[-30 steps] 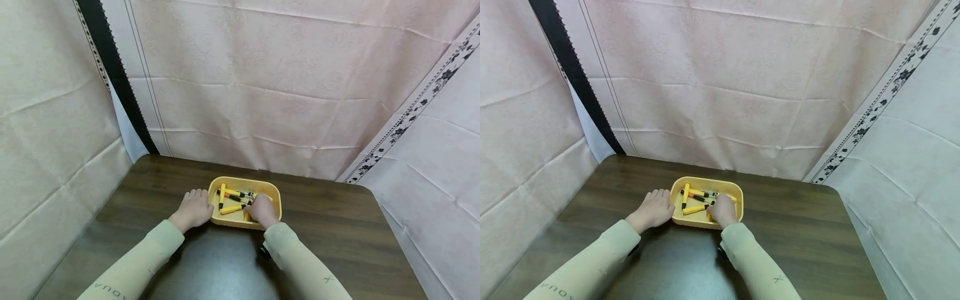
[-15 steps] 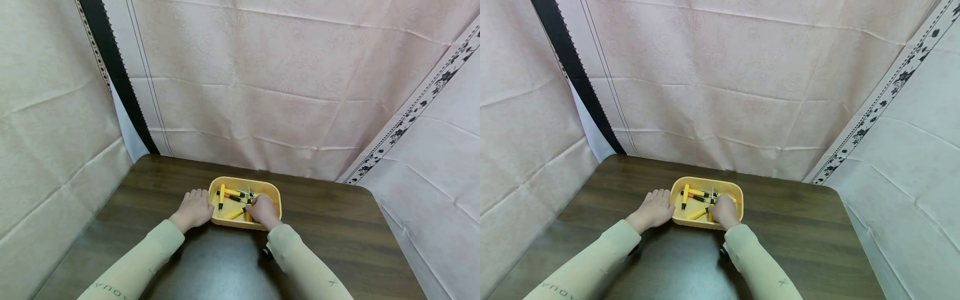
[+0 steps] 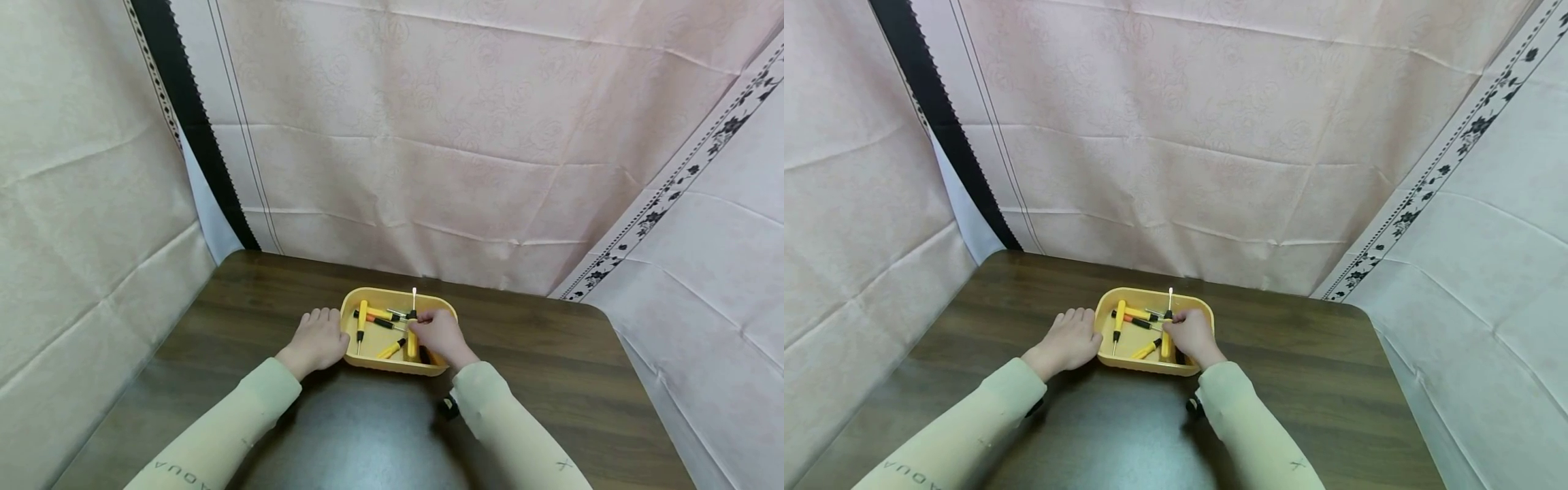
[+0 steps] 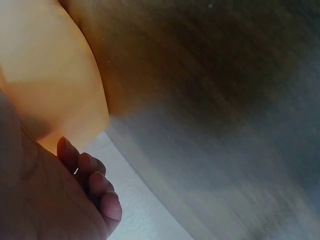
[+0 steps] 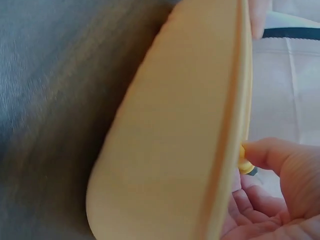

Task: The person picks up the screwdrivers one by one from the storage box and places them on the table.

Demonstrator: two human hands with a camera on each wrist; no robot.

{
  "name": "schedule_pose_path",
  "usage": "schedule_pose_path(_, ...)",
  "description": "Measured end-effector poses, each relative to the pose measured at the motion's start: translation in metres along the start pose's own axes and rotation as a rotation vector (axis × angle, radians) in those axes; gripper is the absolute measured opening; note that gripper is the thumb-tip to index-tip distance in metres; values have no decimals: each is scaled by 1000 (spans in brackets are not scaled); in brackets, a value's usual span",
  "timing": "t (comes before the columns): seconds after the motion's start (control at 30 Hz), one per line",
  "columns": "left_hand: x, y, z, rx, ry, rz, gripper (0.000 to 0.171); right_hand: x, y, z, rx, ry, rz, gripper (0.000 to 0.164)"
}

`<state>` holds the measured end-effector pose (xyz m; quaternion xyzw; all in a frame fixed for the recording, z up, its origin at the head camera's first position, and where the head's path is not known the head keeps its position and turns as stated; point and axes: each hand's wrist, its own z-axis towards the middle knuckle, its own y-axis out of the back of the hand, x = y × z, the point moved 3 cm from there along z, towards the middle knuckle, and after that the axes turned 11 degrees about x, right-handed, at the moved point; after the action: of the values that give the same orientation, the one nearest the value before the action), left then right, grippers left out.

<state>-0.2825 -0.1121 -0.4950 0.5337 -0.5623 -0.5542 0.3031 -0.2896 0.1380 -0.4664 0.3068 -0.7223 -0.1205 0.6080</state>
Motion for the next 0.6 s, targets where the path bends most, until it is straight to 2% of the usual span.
schedule_pose_path(0.1,0,0,0,7,3,3,36,-3,8,0,-13,-14,53,20)
schedule_pose_path(0.3,-1,1,0,9,-1,0,38,-10,25,-3,-27,9,116,23)
schedule_pose_path(0.6,-1,2,0,23,-4,-6,39,-23,49,-5,-12,11,263,33)
